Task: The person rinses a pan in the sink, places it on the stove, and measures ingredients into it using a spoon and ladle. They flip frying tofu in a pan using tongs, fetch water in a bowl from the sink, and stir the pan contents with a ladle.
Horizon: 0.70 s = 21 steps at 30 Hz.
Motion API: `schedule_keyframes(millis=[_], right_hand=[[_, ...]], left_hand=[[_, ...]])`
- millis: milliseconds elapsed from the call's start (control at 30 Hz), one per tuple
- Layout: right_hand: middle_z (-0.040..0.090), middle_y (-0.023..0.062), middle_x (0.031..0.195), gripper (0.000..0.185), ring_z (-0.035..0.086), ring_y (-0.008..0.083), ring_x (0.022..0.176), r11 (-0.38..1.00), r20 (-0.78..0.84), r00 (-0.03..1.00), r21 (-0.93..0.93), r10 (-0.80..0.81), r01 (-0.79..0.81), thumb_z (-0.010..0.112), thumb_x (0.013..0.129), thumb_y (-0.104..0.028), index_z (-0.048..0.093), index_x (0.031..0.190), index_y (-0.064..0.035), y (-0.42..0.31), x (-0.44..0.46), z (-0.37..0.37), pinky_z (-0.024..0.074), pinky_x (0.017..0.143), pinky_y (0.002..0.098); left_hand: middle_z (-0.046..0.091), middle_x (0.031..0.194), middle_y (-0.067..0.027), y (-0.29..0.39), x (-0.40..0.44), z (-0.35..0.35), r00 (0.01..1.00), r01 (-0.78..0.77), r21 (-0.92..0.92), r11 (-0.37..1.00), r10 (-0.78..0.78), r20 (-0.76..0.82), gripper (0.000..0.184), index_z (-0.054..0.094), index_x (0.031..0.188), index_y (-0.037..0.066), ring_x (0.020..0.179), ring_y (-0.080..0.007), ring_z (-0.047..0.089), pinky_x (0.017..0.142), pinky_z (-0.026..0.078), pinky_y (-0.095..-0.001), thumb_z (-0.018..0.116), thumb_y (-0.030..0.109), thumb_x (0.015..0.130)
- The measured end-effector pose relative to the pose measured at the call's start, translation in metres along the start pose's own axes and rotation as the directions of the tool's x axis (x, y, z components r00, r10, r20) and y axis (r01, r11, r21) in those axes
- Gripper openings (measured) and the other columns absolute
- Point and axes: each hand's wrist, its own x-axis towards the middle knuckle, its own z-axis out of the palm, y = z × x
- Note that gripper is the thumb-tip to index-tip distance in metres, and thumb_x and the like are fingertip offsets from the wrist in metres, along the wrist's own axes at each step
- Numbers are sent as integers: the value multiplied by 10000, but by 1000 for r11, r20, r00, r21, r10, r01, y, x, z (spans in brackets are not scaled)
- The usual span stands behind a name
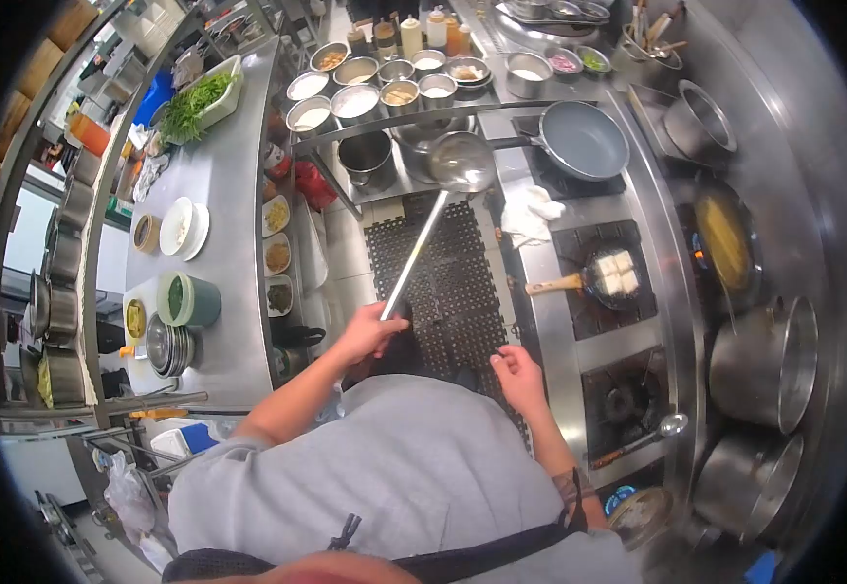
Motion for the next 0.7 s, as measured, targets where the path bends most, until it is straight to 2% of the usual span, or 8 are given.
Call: schedule_keyframes(millis=[33,67,100,167,267,400,500,700], right_hand=[[656,42,829,250,596,107,711,988,102,994,-146,-41,56,702,935,-221,646,1059,-12,-17,13,9,505,668,286],[691,93,871,250,651,172,748,973,177,983,-213,-47,85,687,931,-245,660,1037,-20,-22,35,19,527,709,322],[691,93,871,250,651,172,748,973,188,981,-218,-35,76,687,931,-245,660,1037,-20,-37,59,30,527,709,322],[694,119,850,289,671,235,763,869,403,909,-406,-107,283,682,925,-262,675,1086,-22,-71,103,54,539,718,356],[678,162,970,284,651,346,908,748,579,810,-494,-96,442,618,936,-272,652,1074,-26,-117,175,96,520,794,448],[680,181,951,301,654,360,909,749,608,785,-462,-122,475,622,930,-276,655,1084,-20,-177,258,156,519,802,452],[685,178,916,296,663,357,867,728,591,763,-399,-260,557,635,921,-264,662,1089,-23,-212,316,192,527,779,441],[705,129,865,346,685,269,816,912,455,867,-235,-203,336,703,887,-263,663,1138,-28,-264,461,241,539,775,379]], left_hand=[[501,583,11,-4,1,-22,1000,2,-38,999,-3,-25,199,550,868,54,396,-83,429,351,339,-275,717,157,895],[501,583,11,-5,6,-43,999,9,-49,999,-11,-32,199,550,868,54,396,-83,429,351,339,-275,717,157,895],[498,578,14,1,7,-61,992,7,-31,1000,-10,-126,202,551,861,57,394,-82,426,352,340,-277,721,158,895],[496,567,17,-3,13,-96,973,8,-39,999,-16,-231,214,548,840,67,391,-82,435,353,342,-281,736,160,886],[500,569,16,5,35,-141,952,4,-26,1000,-12,-307,230,543,824,70,407,-85,460,369,349,-274,747,162,876],[501,575,23,25,69,-195,909,-48,-2,999,42,-415,251,537,794,66,427,-87,477,398,373,-269,759,161,863],[502,580,27,47,86,-235,909,-31,-9,999,25,-417,245,553,793,63,435,-83,473,408,378,-270,764,165,864],[503,583,34,112,108,-279,898,56,56,997,-26,-439,231,588,798,60,449,-68,465,419,367,-261,769,183,873]])
